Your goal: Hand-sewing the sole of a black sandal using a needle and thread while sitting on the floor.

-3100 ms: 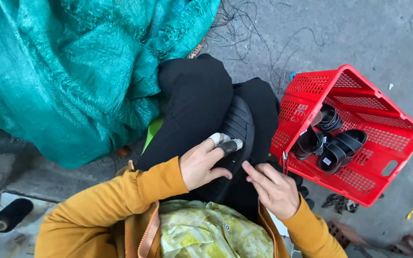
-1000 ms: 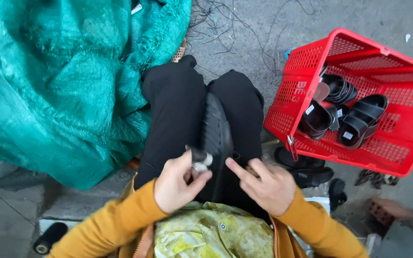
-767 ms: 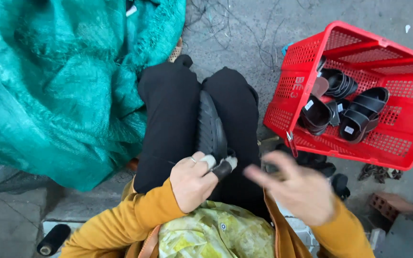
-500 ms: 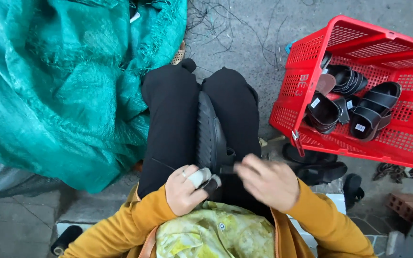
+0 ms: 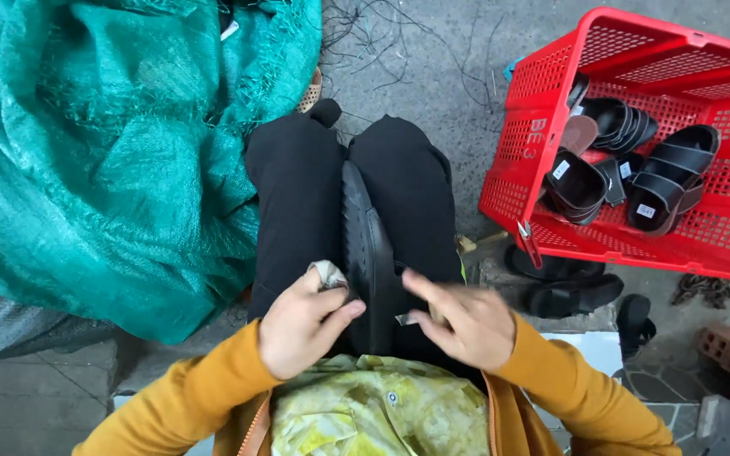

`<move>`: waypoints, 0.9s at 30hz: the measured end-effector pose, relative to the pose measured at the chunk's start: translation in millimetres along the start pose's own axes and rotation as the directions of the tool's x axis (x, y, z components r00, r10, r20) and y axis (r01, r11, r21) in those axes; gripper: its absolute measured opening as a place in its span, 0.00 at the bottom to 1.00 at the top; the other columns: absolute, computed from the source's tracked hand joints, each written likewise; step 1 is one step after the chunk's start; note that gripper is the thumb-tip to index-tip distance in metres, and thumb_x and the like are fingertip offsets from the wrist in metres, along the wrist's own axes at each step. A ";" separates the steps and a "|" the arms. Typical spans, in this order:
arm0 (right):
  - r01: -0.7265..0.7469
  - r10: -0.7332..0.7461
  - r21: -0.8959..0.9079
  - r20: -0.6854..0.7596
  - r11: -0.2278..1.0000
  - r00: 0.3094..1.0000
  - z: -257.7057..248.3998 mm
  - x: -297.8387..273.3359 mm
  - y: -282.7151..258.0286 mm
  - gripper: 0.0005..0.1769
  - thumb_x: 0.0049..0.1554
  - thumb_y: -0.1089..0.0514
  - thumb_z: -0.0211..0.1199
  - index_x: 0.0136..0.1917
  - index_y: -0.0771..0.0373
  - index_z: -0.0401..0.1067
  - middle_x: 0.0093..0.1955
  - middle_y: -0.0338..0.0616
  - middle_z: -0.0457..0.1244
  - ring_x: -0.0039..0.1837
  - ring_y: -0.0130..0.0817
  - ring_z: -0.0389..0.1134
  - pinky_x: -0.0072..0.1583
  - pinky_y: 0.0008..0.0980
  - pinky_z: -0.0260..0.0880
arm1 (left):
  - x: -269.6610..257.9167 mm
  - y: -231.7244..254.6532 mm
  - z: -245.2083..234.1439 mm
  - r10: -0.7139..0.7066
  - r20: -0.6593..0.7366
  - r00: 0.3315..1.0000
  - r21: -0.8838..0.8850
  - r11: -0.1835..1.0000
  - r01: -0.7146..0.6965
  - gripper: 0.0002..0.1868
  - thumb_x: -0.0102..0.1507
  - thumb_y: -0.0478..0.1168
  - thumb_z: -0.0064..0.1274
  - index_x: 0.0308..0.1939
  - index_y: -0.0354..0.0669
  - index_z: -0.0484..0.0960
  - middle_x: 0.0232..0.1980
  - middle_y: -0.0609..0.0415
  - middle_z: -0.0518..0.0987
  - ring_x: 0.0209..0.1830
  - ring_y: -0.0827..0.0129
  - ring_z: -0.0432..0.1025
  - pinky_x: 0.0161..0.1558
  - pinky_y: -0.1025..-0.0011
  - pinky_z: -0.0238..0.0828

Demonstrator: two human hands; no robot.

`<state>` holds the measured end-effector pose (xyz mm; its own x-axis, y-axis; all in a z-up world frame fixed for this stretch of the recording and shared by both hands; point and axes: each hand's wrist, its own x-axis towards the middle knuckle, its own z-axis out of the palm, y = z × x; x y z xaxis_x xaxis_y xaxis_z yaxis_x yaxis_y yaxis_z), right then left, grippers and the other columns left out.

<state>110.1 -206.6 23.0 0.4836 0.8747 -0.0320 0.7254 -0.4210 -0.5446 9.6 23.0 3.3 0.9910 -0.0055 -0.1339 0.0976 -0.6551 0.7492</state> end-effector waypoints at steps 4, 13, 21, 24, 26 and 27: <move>-0.169 0.209 0.551 -0.010 0.817 0.978 -4.4 4.8 -3.3 0.14 0.45 0.68 0.63 0.47 0.63 0.73 0.25 0.35 0.64 0.23 0.27 0.59 0.29 0.25 0.59 | 44.7 -2.4 -38.2 -0.023 0.277 0.960 -0.803 0.543 0.245 0.18 0.61 0.49 0.45 0.34 0.34 0.74 0.47 0.48 0.74 0.40 0.69 0.64 0.41 0.74 0.60; 0.067 -0.028 0.288 -0.136 0.955 0.990 8.4 21.9 18.2 0.17 0.57 0.58 0.50 0.58 0.57 0.71 0.32 0.39 0.62 0.26 0.37 0.62 0.30 0.34 0.65 | 105.7 -77.5 -57.0 -0.261 -0.237 0.936 -0.541 0.835 0.096 0.17 0.67 0.45 0.50 0.27 0.39 0.75 0.33 0.44 0.73 0.30 0.63 0.66 0.32 0.75 0.56; 0.144 -0.163 -0.199 -0.083 0.969 0.983 7.2 17.4 15.4 0.23 0.60 0.58 0.41 0.64 0.49 0.67 0.43 0.38 0.58 0.34 0.33 0.64 0.36 0.28 0.65 | 31.7 -17.3 -6.8 0.217 -0.191 0.957 -0.153 0.957 -0.247 0.31 0.52 0.45 0.65 0.56 0.37 0.74 0.55 0.36 0.73 0.57 0.41 0.68 0.59 0.52 0.66; 0.171 -0.194 -0.225 -0.086 0.959 0.977 5.1 19.3 14.5 0.23 0.59 0.59 0.41 0.64 0.48 0.67 0.43 0.38 0.58 0.33 0.31 0.63 0.36 0.27 0.66 | 17.0 -23.5 12.1 0.200 -0.186 0.962 -0.134 0.965 -0.226 0.33 0.51 0.48 0.67 0.56 0.38 0.74 0.53 0.41 0.73 0.55 0.49 0.71 0.54 0.59 0.72; 0.165 -0.193 -0.286 -0.074 0.944 0.978 3.2 21.0 11.5 0.24 0.58 0.58 0.41 0.64 0.48 0.67 0.42 0.38 0.56 0.32 0.30 0.60 0.34 0.26 0.65 | 19.8 -21.8 12.0 0.221 -0.217 0.951 -0.140 0.957 -0.255 0.31 0.52 0.47 0.66 0.54 0.35 0.74 0.50 0.38 0.72 0.52 0.44 0.72 0.50 0.56 0.73; 0.164 -0.192 -0.288 -0.073 0.944 0.979 0.5 22.7 8.2 0.24 0.58 0.58 0.41 0.64 0.48 0.67 0.42 0.38 0.56 0.32 0.30 0.60 0.34 0.26 0.65 | 20.1 -22.4 13.3 0.222 -0.218 0.950 -0.141 0.956 -0.256 0.31 0.52 0.47 0.66 0.54 0.35 0.74 0.50 0.38 0.72 0.52 0.44 0.72 0.50 0.56 0.73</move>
<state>126.8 -190.0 17.5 0.3698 0.9193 0.1346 0.9046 -0.3232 -0.2780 26.1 27.5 -24.8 0.9835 0.0136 0.1805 -0.1475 -0.5184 0.8423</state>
